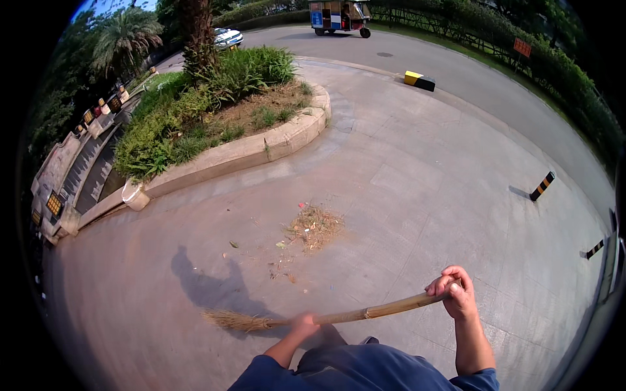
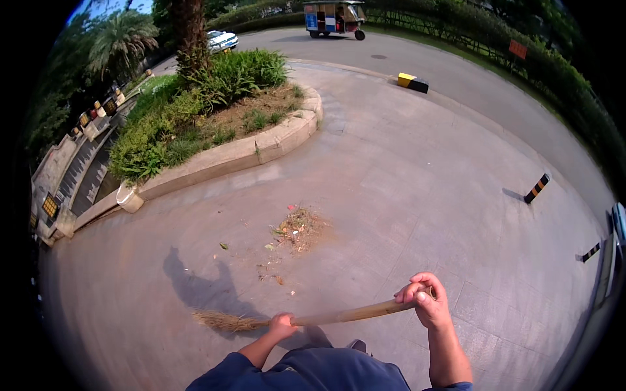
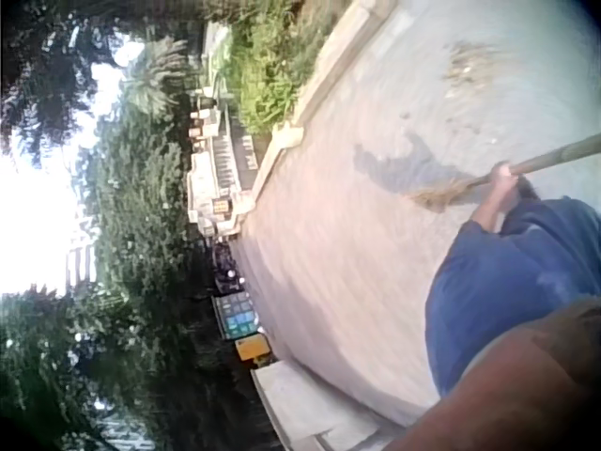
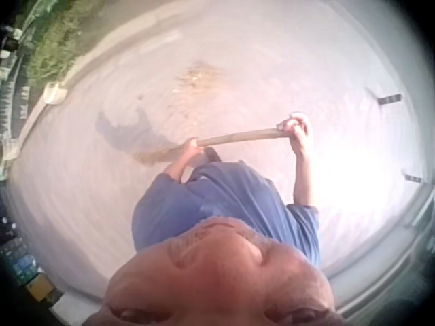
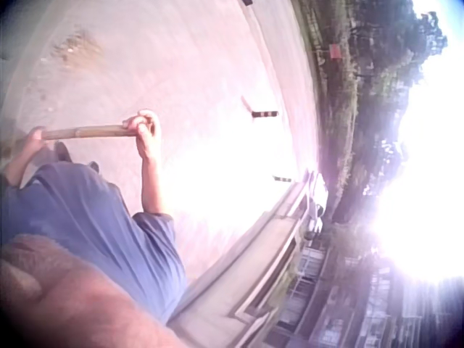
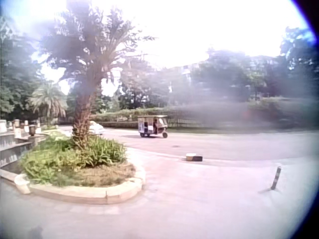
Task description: The person sweeps debris across the outdoor paved walkway using a broom.
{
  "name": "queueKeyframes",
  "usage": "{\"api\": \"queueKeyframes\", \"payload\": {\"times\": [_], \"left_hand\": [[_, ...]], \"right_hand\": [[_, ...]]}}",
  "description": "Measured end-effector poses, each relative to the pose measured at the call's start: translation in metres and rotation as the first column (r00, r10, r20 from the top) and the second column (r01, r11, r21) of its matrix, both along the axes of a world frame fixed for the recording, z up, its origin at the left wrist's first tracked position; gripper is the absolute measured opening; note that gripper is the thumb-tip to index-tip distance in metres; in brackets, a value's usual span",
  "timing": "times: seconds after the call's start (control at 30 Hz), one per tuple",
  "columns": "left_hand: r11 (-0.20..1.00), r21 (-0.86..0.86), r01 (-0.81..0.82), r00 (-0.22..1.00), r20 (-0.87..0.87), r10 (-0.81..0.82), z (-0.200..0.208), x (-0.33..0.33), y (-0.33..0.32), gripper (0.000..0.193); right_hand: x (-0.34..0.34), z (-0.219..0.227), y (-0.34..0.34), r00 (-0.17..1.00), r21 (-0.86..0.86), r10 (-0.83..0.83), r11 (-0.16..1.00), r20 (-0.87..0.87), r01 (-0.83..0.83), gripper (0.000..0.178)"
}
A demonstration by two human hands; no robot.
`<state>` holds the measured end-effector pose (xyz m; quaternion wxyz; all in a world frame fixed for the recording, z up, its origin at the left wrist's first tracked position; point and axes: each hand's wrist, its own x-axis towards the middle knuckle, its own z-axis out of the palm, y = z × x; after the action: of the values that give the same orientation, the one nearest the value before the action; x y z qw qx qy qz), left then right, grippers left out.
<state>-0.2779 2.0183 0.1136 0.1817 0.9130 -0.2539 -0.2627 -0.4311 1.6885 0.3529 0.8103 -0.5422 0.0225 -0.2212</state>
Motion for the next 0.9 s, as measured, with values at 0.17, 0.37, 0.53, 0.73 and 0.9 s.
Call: {"api": "queueKeyframes", "payload": {"times": [0.17, 0.37, 0.53, 0.73, 0.9], "left_hand": [[0.996, -0.085, -0.006, 0.919, 0.393, 0.039, -0.021, -0.034, 0.02, 0.017], [0.998, 0.07, -0.001, 0.988, 0.156, -0.011, -0.025, -0.042, 0.033, 0.023], [0.99, 0.047, 0.134, 0.973, 0.183, -0.14, -0.004, -0.044, 0.032, 0.02], [0.974, -0.01, 0.227, 0.957, 0.187, -0.222, -0.008, -0.034, 0.046, 0.019], [0.959, -0.156, 0.236, 0.969, 0.116, -0.219, 0.011, -0.025, 0.054, 0.022]], "right_hand": [[-0.038, -0.012, 0.011, 0.979, 0.078, 0.158, 0.982, 0.13, -0.169, 0.051], [-0.075, -0.032, 0.021, 0.99, -0.016, 0.142, 0.99, 0.0, -0.142, 0.046], [-0.088, -0.034, 0.03, 0.995, -0.046, 0.092, 0.995, -0.042, -0.094, 0.047], [-0.082, -0.026, 0.045, 1.0, -0.053, -0.016, 0.998, -0.001, 0.016, 0.035], [-0.067, -0.004, 0.056, 0.997, -0.005, -0.057, 0.998, 0.048, 0.057, 0.022]]}}
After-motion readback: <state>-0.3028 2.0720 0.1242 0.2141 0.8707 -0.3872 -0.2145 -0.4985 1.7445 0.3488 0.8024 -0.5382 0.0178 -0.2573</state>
